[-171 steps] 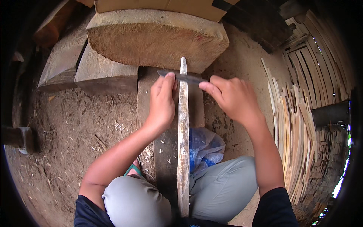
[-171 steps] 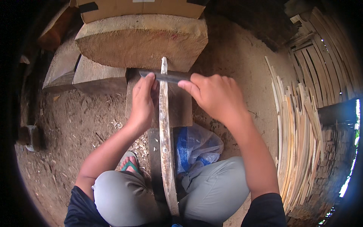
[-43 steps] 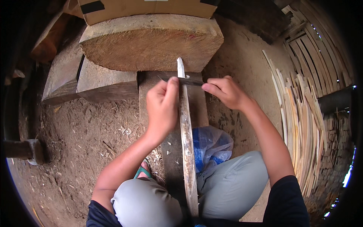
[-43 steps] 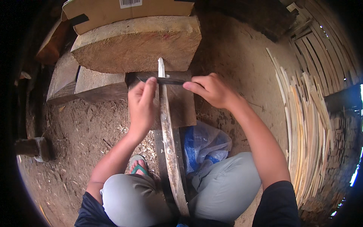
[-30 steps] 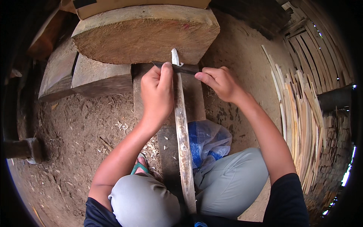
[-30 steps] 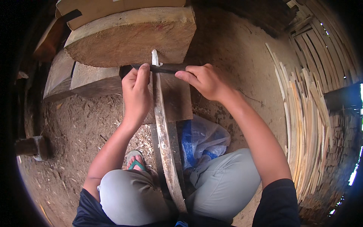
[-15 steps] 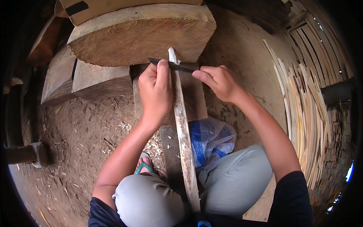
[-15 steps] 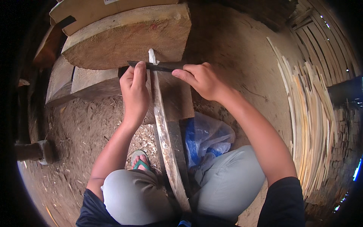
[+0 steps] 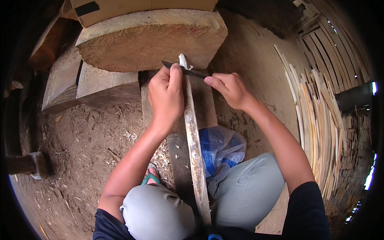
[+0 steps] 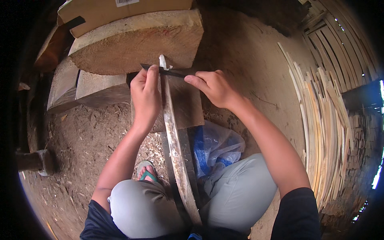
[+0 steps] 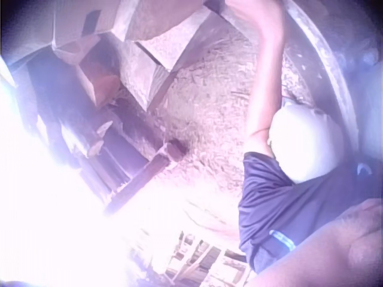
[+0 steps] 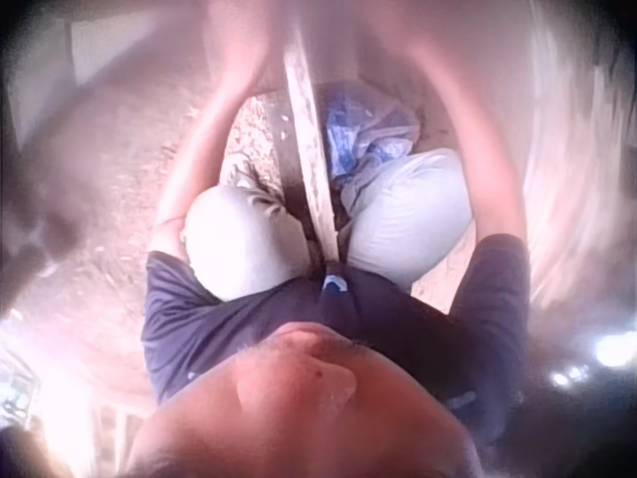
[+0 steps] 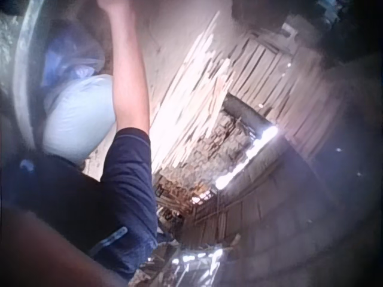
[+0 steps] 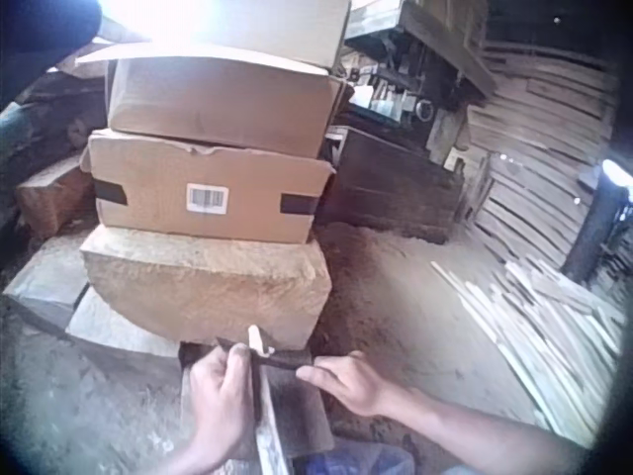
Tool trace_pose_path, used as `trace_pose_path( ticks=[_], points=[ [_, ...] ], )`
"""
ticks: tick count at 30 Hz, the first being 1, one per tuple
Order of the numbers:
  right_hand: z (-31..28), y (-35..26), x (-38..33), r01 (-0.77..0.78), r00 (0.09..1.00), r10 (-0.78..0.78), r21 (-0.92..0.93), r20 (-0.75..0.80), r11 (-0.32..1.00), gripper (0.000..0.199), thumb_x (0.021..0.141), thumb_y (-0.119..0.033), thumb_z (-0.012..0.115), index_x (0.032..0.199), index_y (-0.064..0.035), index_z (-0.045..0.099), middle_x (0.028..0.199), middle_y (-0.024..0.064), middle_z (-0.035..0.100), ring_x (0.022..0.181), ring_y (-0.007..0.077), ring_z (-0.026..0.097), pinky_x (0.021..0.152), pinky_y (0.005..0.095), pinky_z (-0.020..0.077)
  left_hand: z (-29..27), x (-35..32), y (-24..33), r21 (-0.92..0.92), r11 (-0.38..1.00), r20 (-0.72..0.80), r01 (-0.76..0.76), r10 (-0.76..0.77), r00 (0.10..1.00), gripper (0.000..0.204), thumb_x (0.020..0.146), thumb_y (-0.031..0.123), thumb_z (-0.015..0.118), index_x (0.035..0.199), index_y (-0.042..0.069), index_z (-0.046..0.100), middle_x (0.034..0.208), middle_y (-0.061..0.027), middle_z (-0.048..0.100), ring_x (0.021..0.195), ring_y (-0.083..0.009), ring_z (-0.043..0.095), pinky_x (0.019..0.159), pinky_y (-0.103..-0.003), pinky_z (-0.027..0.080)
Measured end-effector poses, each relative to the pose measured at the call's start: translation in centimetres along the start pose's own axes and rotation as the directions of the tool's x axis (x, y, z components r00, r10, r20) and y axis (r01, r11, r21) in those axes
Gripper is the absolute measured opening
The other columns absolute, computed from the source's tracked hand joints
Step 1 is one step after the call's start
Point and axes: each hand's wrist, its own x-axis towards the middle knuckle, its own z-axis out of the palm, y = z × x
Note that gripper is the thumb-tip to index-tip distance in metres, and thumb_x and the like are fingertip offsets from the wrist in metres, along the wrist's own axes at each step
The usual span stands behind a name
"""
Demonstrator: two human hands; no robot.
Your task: The person sits on the ground and uses a knife to shave and shape a long, thin piece of wood held between their legs. They repeatedly scrape the surface to remove thin shavings.
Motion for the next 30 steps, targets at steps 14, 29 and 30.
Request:
trace_pose_path(
  ticks=[14, 29, 30],
  points=[
    [0.4, 0.1, 1.3, 0.064, 0.996, -0.062, 0.032, -0.059, 0.997, 0.052, 0.100, -0.043, 0.059, 0.076, 0.0036, 0.060, 0.066, 0.0264, 0.051, 0.058, 0.0388, 0.049, 0.056, 0.0405, 0.0416, -0.6, 1.1, -0.7, 0.024, 0.996, -0.005, -0.090, 0.090, 0.996, 0.046, 0.102, 0.034, 0.056, 0.072, -0.001, 0.057, 0.057, -0.0044, 0.050, 0.056, -0.0109, 0.045, 0.054, -0.034, 0.039],
    [0.7, 0.2, 1.3, -0.015, 0.997, 0.016, 0.010, -0.079, 1.000, 0.062, 0.098, -0.053, 0.056, 0.074, 0.0041, 0.061, 0.067, 0.0268, 0.056, 0.063, 0.0432, 0.056, 0.061, 0.0445, 0.0448, 0.2, 2.0, -0.1, -0.030, 0.997, -0.016, -0.075, 0.075, 0.997, 0.035, 0.102, 0.028, 0.055, 0.076, 0.005, 0.057, 0.068, 0.0069, 0.045, 0.065, -0.0039, 0.037, 0.057, -0.026, 0.031],
    [0.8, -0.2, 1.5, -0.030, 0.997, 0.029, -0.001, -0.070, 1.000, 0.063, 0.098, -0.054, 0.055, 0.073, 0.0036, 0.062, 0.067, 0.0266, 0.057, 0.065, 0.0441, 0.059, 0.062, 0.0450, 0.0458, -0.2, 2.4, -0.2, -0.014, 0.995, -0.035, -0.097, 0.096, 0.995, 0.035, 0.102, 0.028, 0.055, 0.075, 0.006, 0.055, 0.068, 0.0073, 0.044, 0.065, -0.0040, 0.036, 0.057, -0.026, 0.029]
  ],
)
